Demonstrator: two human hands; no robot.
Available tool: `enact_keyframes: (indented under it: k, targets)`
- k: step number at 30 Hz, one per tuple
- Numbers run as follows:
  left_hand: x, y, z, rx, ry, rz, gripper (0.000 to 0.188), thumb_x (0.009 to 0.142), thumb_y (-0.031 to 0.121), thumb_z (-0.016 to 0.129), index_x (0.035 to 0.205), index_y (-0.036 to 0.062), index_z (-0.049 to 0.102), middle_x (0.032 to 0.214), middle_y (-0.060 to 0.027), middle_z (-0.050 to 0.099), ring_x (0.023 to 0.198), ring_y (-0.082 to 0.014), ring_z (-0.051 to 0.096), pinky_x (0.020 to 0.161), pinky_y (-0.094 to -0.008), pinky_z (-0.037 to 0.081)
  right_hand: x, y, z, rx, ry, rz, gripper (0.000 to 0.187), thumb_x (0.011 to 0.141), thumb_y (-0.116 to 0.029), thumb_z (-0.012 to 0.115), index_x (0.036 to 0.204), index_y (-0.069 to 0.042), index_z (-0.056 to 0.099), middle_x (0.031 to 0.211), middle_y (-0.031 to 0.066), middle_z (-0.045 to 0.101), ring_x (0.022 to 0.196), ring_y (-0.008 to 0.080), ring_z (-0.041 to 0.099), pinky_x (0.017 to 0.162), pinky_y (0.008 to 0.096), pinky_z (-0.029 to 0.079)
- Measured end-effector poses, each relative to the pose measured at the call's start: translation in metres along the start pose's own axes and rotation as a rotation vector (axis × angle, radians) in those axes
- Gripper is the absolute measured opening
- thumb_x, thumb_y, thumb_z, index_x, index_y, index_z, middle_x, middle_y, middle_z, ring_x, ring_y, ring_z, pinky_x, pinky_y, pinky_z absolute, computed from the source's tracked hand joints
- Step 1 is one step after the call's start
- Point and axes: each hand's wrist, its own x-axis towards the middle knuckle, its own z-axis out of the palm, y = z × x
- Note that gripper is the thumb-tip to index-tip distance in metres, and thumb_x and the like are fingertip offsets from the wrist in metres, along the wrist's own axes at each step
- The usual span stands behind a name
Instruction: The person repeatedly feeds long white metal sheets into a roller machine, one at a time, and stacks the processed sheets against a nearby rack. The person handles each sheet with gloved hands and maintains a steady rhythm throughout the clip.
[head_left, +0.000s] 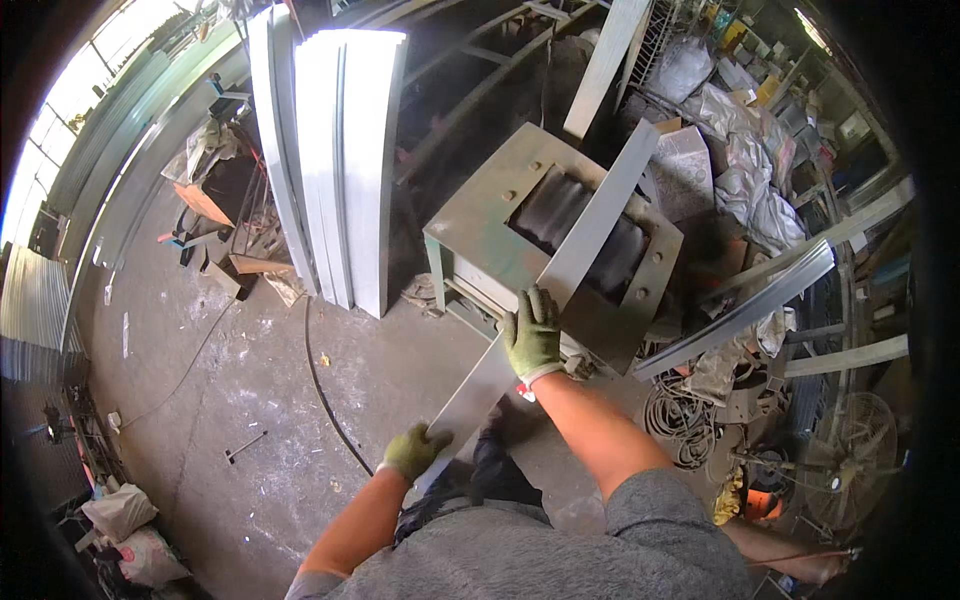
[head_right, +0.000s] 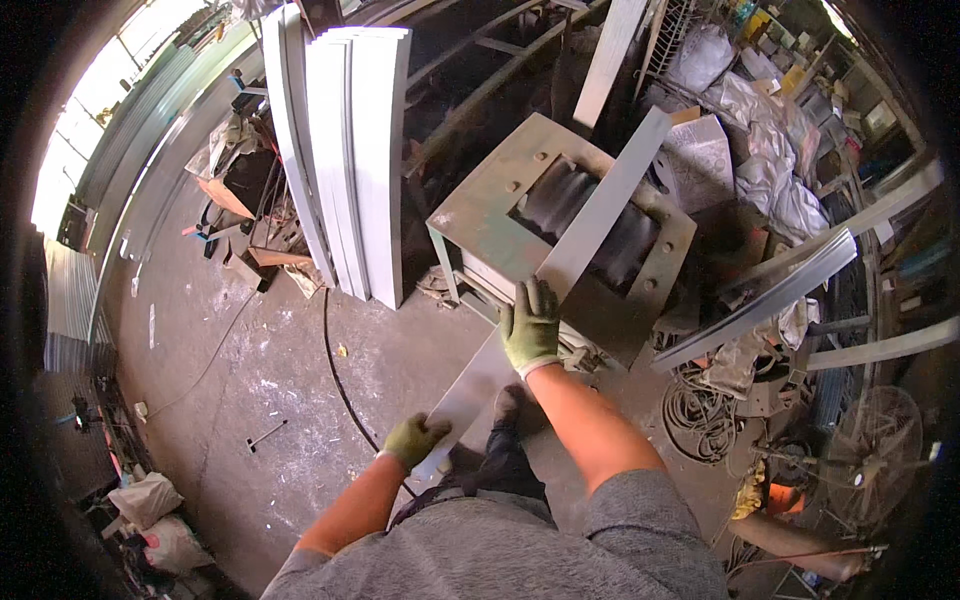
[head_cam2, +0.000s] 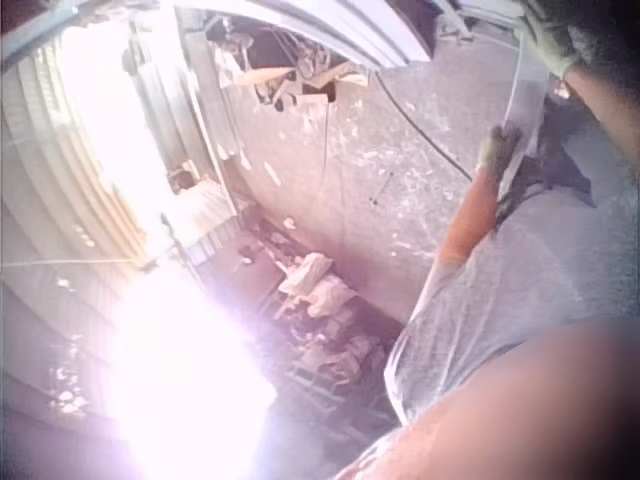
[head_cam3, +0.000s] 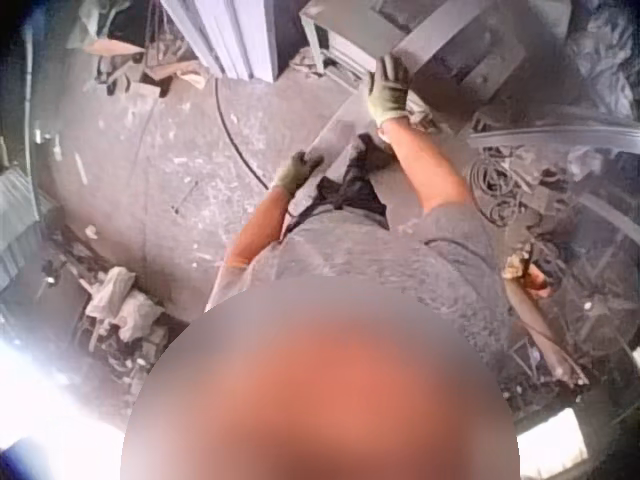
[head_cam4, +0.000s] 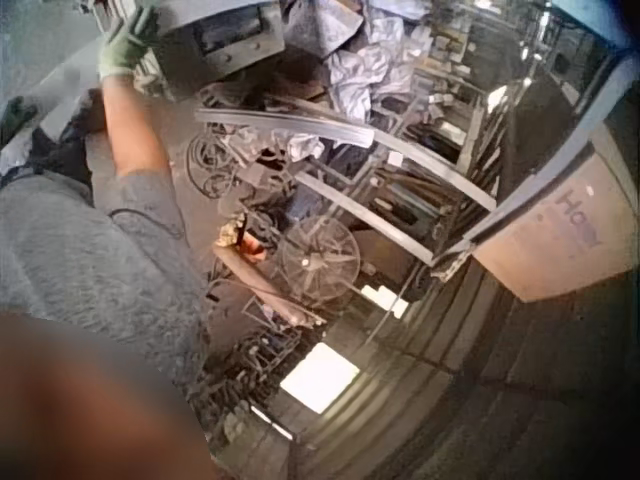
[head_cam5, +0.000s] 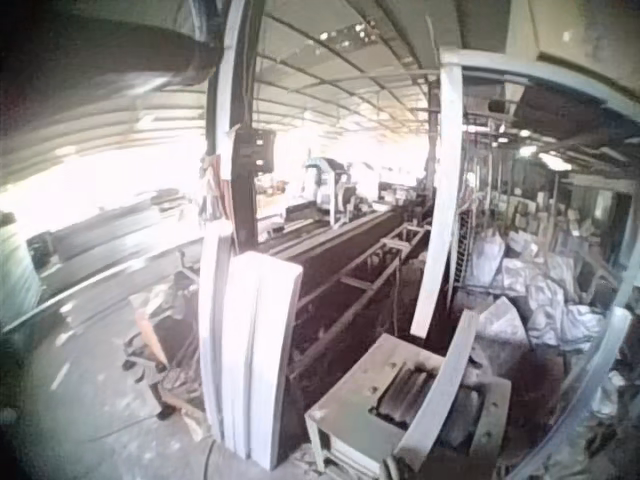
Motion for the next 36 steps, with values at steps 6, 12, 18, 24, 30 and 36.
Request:
enact_keyframes:
  k: [6,12,18,24,30,36]
  targets:
    - [0.098,0.139,-0.009,0.013,0.078,0.158,0.073,0.098,0.071,0.065,0.116,0.0017,0.075,0.113,-0.0321,0.075,0.112,-0.0519,0.070,0.094,-0.0555,0.055,0.012,0.036,-0.010,0.041,0.083,0.035,0.048,0.103,-0.023,0.061,0.144,0.001,0.057,0.152,0.0248,0.054,0.143,0.0486,0.049,0.122,0.0605,0.038]
    - [0.172,0.249,-0.016,0.041,0.074,0.321,0.076,0.098,0.073,0.062,0.124,0.0026,0.076,0.119,-0.0304,0.076,0.118,-0.0488,0.071,0.101,-0.0523,0.055,0.023,0.081,-0.023,0.047,0.024,0.042,0.049,0.103,-0.020,0.060,0.147,0.002,0.058,0.158,0.0245,0.053,0.145,0.0478,0.050,0.122,0.0566,0.041]
    - [0.230,0.329,-0.017,0.067,0.079,0.331,0.080,0.097,0.075,0.061,0.128,0.0036,0.076,0.129,-0.0287,0.074,0.121,-0.0472,0.070,0.105,-0.0511,0.055,0.034,0.117,-0.036,0.029,0.018,0.040,0.052,0.094,-0.016,0.065,0.143,0.003,0.063,0.151,0.0240,0.061,0.143,0.0453,0.053,0.125,0.0556,0.036]
    - [0.219,0.313,-0.020,0.051,0.071,0.375,0.075,0.098,0.073,0.062,0.126,0.0049,0.077,0.123,-0.0301,0.075,0.118,-0.0483,0.071,0.101,-0.0525,0.056,0.053,0.122,-0.042,0.124,0.125,0.074,0.038,0.101,-0.015,0.062,0.135,0.002,0.067,0.148,0.0236,0.063,0.137,0.0460,0.057,0.119,0.0561,0.043]
    - [0.155,0.240,0.006,0.087,0.143,0.223,0.073,0.097,0.074,0.064,0.118,0.0050,0.075,0.114,-0.0309,0.076,0.113,-0.0506,0.072,0.096,-0.0557,0.056,0.074,0.107,-0.021,0.052,0.153,0.100,0.037,0.103,-0.018,0.062,0.133,0.003,0.067,0.149,0.0231,0.062,0.139,0.0461,0.056,0.119,0.0563,0.043]
    - [0.165,0.243,0.012,0.158,0.111,0.309,0.075,0.098,0.077,0.060,0.124,0.0078,0.073,0.115,-0.0286,0.077,0.111,-0.0496,0.073,0.093,-0.0551,0.058,0.104,0.123,-0.001,-0.063,0.213,0.089,0.040,0.098,-0.016,0.064,0.134,0.002,0.064,0.146,0.0195,0.062,0.138,0.0420,0.055,0.120,0.0577,0.041]
